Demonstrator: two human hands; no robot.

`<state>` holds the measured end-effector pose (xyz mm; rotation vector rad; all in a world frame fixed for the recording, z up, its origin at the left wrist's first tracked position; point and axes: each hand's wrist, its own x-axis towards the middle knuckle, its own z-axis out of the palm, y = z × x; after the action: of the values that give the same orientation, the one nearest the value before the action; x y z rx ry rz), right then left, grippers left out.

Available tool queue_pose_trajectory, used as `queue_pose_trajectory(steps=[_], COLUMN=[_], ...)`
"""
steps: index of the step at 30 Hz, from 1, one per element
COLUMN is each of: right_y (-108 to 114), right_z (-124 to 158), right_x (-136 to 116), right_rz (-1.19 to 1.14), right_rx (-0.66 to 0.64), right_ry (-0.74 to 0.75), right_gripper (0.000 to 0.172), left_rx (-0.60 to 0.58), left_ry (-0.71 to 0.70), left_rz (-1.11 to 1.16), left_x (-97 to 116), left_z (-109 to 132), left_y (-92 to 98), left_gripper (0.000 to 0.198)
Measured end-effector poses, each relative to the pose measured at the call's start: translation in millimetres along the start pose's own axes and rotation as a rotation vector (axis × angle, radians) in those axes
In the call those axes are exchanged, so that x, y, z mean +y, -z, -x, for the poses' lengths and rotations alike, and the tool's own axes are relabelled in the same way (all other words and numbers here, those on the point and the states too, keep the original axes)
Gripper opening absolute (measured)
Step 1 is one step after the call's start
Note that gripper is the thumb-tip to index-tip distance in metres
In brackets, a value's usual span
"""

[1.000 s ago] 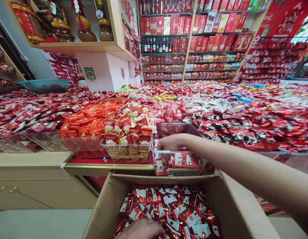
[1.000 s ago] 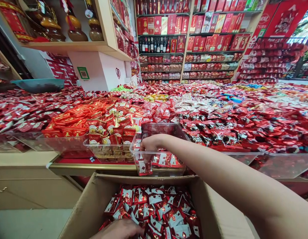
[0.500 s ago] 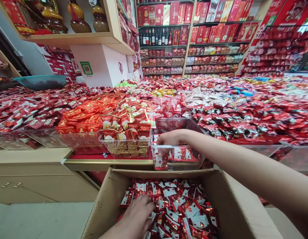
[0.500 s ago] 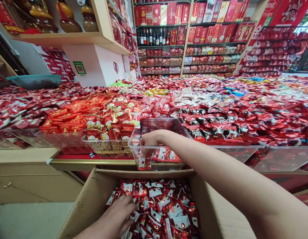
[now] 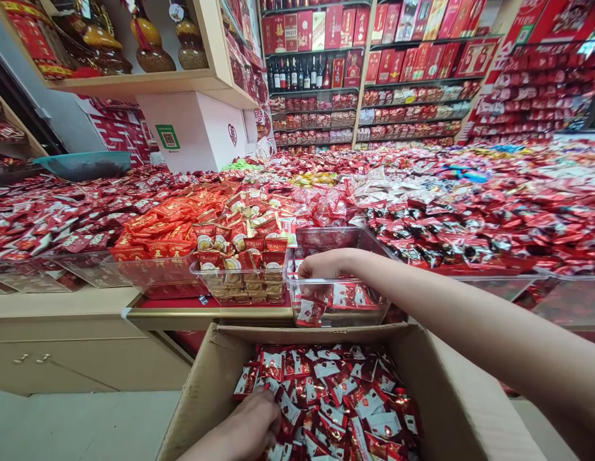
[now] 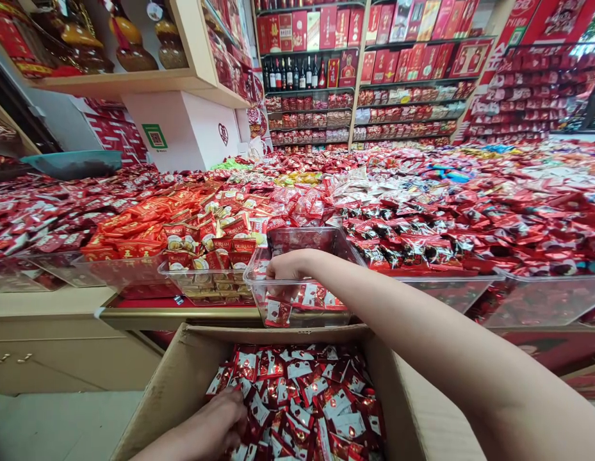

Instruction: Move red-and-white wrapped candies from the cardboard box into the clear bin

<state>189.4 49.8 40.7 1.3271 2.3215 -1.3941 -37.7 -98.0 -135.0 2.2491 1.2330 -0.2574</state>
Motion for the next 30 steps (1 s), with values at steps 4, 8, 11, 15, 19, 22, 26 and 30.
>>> queue_pose_trajectory(steps=[4, 8, 11, 15, 19, 22, 26, 30], right_y=[1.7, 3.4, 1.7, 0.8, 5.7, 10.1, 15.2, 25.7], right_z=[0.4, 0.5, -0.1, 0.8, 6.3, 12.0, 18.4, 24.2], right_x=[-0.2, -1.6, -1.9, -4.0, -9.7, -14.9, -17.4, -9.2], right_rz=[0.024, 0.109, 0.115, 0.126, 0.071, -0.321, -0.661, -0.666], right_rx=[0.033, 0.126, 0.157, 0.205, 0.357, 0.458, 0.505, 0.679], right_ry=[0.001, -0.012, -0.037, -0.013, 0.073, 0.314, 0.595, 0.534], right_gripper=[0.027, 0.020, 0.012, 0.005, 0.018, 0.042, 0.039, 0.031], left_rx=[0.057, 0.385, 0.618, 0.827, 0.946, 1.039, 1.070, 1.095], left_ry=[-0.013, 0.006, -0.053, -0.137, -0.212, -0.250, -0.242, -0.209], left_rz=[0.093, 0.639, 0.843, 0.788, 0.568, 0.437, 0.321, 0.331], left_x=[5.4, 26.3, 47.2, 70.6, 84.6, 90.7, 96.5, 99.4], left_z=[9.8, 17.4, 20.3, 18.6, 6.6, -7.6, -27.3, -43.2], left_y=[28.6, 89.9, 134.4, 173.2, 196.4, 211.4, 229.5, 235.4], left_gripper=[0.009, 0.014, 0.020, 0.018, 0.016, 0.016, 0.015, 0.019])
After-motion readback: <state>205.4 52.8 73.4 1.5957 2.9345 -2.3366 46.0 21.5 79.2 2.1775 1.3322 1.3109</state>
